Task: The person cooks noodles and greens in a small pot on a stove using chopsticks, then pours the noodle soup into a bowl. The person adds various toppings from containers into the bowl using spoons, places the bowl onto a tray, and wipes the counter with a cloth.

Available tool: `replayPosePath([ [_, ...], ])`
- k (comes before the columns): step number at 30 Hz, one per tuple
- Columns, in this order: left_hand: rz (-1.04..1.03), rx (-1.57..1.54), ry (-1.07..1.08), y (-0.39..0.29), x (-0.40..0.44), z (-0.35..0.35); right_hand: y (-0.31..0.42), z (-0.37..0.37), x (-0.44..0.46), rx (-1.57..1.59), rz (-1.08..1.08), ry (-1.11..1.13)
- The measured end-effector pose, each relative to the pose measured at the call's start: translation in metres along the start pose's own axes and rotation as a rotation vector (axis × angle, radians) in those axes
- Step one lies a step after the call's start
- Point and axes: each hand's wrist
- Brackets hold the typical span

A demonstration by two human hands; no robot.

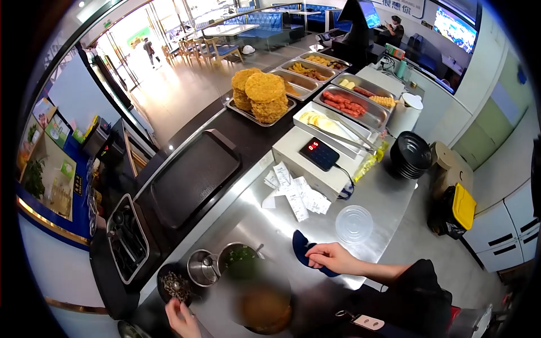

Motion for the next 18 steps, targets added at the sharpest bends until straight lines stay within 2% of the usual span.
replayPosePath([
  [1,0.039,-0.089,-0.150,0.025,-0.032,-0.002,-0.006,0.001,-0.001,-0.013,0.005,0.036],
  [3,0.111,0.034,-0.299,-0.003,-0.083,0.011,-0.003,-0.006,-0.010,-0.040,0.013,0.078],
  [4,0.122,0.044,-0.304,0.018,-0.110,0.013,-0.006,-0.006,-0.012,-0.038,0.007,0.092],
  [6,0.567,-0.293,-0.245,0.076,-0.186,0.003,-0.033,-0.005,-0.007,-0.105,0.000,0.160],
  [7,0.683,-0.396,-0.214,0.064,-0.207,-0.003,-0.049,-0.004,-0.003,-0.159,0.019,0.172],
  [9,0.756,-0.545,-0.334,0.029,-0.231,-0.024,-0.066,-0.003,0.001,-0.270,0.011,0.227],
  [10,0.775,-0.572,-0.247,0.036,-0.247,-0.027,-0.073,-0.008,0.003,-0.324,-0.006,0.255],
  [12,0.882,-0.659,-0.325,0.035,-0.263,-0.048,-0.095,-0.018,0.012,-0.232,-0.167,0.320],
  [13,0.853,-0.750,-0.272,0.042,-0.272,-0.054,-0.100,-0.026,0.012,-0.205,-0.219,0.350],
  [16,1.010,-0.747,-0.167,0.026,-0.263,-0.066,-0.112,-0.050,0.028,-0.175,-0.339,0.423],
  [17,1.022,-0.757,-0.187,0.027,-0.260,-0.072,-0.118,-0.060,0.034,-0.094,-0.372,0.426],
  [18,1.026,-0.817,-0.107,0.029,-0.257,-0.078,-0.120,-0.068,0.040,-0.012,-0.399,0.418],
])
Point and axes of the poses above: each hand's wrist, its own x-axis towards the middle knuckle, its own z-axis out of the back of the hand, y = z × x, and after that the axes turned 7 degrees about y, right-handed
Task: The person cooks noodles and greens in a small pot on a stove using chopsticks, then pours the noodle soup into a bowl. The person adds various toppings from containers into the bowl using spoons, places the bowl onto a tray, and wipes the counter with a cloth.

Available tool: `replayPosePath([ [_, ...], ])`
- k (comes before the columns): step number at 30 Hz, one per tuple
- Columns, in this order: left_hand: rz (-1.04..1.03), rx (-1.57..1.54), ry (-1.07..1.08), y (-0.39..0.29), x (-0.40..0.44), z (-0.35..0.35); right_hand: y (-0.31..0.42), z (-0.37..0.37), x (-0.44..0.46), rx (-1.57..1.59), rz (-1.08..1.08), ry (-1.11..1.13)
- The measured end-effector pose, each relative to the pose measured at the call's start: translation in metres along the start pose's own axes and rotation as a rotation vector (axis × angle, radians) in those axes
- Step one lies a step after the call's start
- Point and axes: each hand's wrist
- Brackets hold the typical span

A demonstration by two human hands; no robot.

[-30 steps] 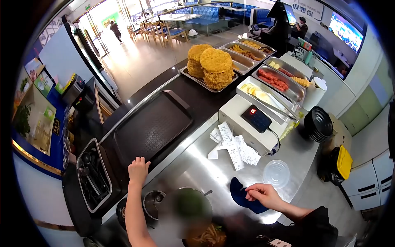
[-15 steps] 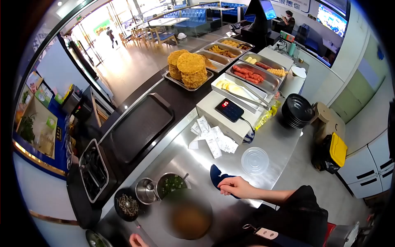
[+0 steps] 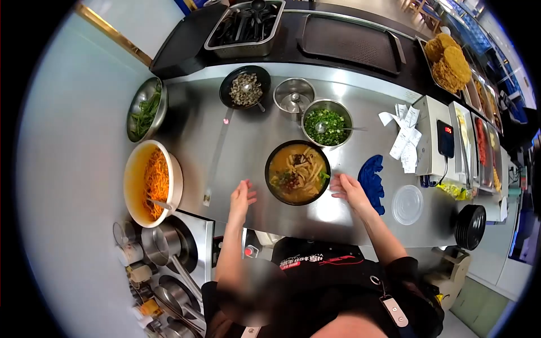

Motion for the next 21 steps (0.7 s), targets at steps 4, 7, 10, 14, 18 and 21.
replayPosePath([
  [4,0.045,-0.257,0.391,-0.013,0.008,-0.026,0.014,-0.017,0.018,0.199,-0.043,0.154],
  [7,0.071,-0.324,0.490,-0.013,0.025,-0.036,0.018,-0.020,0.024,0.193,-0.044,0.199],
  [10,0.097,-0.323,0.504,-0.021,0.021,-0.036,0.018,-0.022,0.024,0.182,-0.042,0.195],
  [14,0.091,-0.303,0.498,-0.029,0.013,-0.035,0.019,-0.029,0.017,0.223,-0.069,0.174],
  [18,0.093,-0.295,0.503,-0.050,-0.005,-0.030,0.032,-0.037,0.000,0.244,-0.100,0.152],
  [21,0.095,-0.286,0.520,-0.076,-0.021,-0.026,0.055,-0.043,-0.018,0.252,-0.069,0.216],
])
Point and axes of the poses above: each hand's wrist, its own x-axis towards the middle knuckle, its own z-axis out of the back of the hand, y = z × x, and after that the axes turned 7 degrees about y, right-handed
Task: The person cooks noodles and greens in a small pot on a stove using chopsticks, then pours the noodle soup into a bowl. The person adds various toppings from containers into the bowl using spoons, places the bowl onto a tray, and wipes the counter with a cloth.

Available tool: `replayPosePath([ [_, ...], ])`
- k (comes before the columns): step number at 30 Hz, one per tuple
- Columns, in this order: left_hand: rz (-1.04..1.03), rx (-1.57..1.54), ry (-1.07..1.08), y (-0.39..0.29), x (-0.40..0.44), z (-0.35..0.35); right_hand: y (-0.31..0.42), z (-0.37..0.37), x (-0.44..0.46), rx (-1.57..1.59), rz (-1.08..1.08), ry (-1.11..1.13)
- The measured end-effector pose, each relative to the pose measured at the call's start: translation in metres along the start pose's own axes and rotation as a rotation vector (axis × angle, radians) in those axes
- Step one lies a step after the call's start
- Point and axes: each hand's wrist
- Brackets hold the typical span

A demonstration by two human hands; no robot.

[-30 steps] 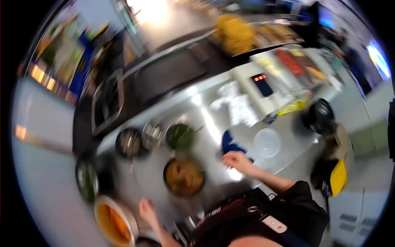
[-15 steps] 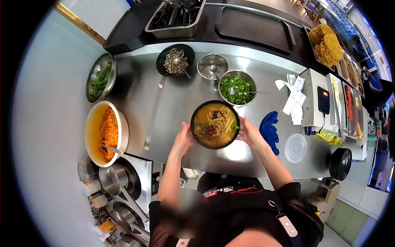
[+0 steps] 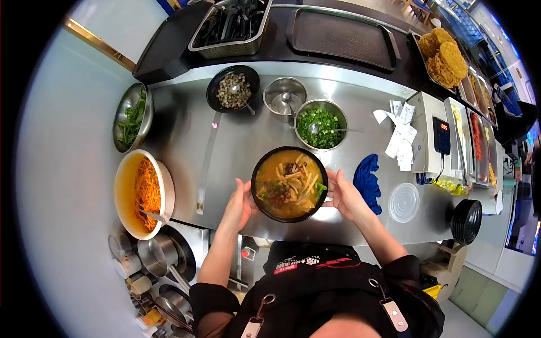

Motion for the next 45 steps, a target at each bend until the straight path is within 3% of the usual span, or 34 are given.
replayPosePath([
  [11,0.019,0.075,0.139,-0.127,0.024,-0.060,0.124,-0.031,-0.019,0.011,0.137,0.057],
  [23,0.029,0.182,0.323,-0.249,0.246,-0.122,0.298,0.056,0.070,-0.034,0.291,-0.100],
  [35,-0.008,0.334,0.338,-0.287,0.488,-0.140,0.403,0.184,0.197,-0.024,0.371,-0.180],
  [45,0.042,0.381,0.331,-0.291,0.542,-0.146,0.424,0.223,0.229,-0.015,0.349,-0.227],
])
Point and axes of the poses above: each hand's wrist, its own x-axis towards the middle knuckle, its own z-axis out of the back of the hand, y = z × x, and after that the axes turned 7 degrees about y, right-handed
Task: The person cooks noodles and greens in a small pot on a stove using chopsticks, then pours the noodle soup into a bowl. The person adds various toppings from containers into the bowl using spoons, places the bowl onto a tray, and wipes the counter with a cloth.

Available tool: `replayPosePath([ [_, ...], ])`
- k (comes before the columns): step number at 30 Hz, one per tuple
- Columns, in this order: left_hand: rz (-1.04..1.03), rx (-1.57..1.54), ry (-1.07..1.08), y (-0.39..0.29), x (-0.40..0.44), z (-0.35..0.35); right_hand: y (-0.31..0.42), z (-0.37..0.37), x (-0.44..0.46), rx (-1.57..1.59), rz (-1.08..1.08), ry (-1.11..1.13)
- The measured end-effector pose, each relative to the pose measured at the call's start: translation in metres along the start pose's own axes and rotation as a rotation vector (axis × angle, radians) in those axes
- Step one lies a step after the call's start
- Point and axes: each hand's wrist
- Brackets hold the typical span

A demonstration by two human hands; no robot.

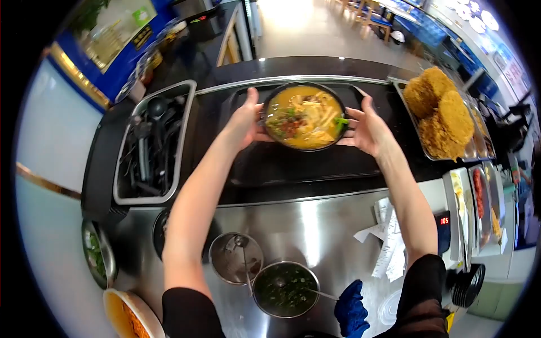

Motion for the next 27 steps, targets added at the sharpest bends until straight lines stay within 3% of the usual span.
replayPosePath([
  [2,-0.029,0.024,-0.034,0.008,0.007,0.007,-0.002,0.004,-0.002,-0.012,0.017,0.037],
  [3,-0.036,0.087,-0.297,0.012,0.005,0.002,-0.005,0.011,0.001,-0.019,0.010,0.005],
  [4,-0.089,0.220,-0.410,0.009,-0.010,-0.002,-0.004,0.017,-0.001,-0.059,0.019,-0.073],
  [6,-0.318,0.643,-0.584,0.020,-0.030,0.022,0.002,0.016,-0.022,-0.114,0.097,-0.154],
  [8,-0.672,1.124,-0.900,0.012,-0.090,0.031,0.006,0.021,-0.052,-0.124,0.185,-0.185],
  [9,-0.765,1.187,-1.044,0.014,-0.110,0.051,0.007,0.021,-0.069,-0.161,0.200,-0.163],
  [12,-0.387,1.290,-1.331,0.009,-0.160,0.112,0.005,0.010,-0.106,-0.241,0.193,-0.155],
  [13,-0.127,1.197,-1.335,-0.001,-0.170,0.122,0.000,0.003,-0.112,-0.245,0.185,-0.157],
  [14,-0.073,1.106,-1.325,0.003,-0.170,0.148,-0.003,-0.007,-0.118,-0.253,0.184,-0.160],
  [16,-0.076,0.736,-1.056,-0.004,-0.173,0.160,-0.010,-0.029,-0.124,-0.243,0.167,-0.107],
  [17,-0.050,0.622,-1.024,-0.007,-0.172,0.159,-0.012,-0.041,-0.125,-0.262,0.159,-0.074],
  [18,-0.014,0.662,-1.027,-0.007,-0.166,0.164,-0.015,-0.051,-0.125,-0.280,0.147,-0.043],
  [21,-0.045,0.582,-1.035,-0.011,-0.160,0.165,-0.022,-0.074,-0.123,-0.329,0.138,0.039],
  [23,-0.169,0.552,-1.221,-0.017,-0.160,0.160,-0.028,-0.083,-0.123,-0.359,0.136,0.063],
  [27,-0.299,0.546,-1.241,-0.020,-0.166,0.160,-0.039,-0.089,-0.120,-0.411,0.090,0.082],
])
Point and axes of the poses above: each hand's wrist, its own x-axis towards the middle knuckle, its own z-axis out of the back of the hand, y = z × x, and after that the axes turned 7 degrees about y, right-handed
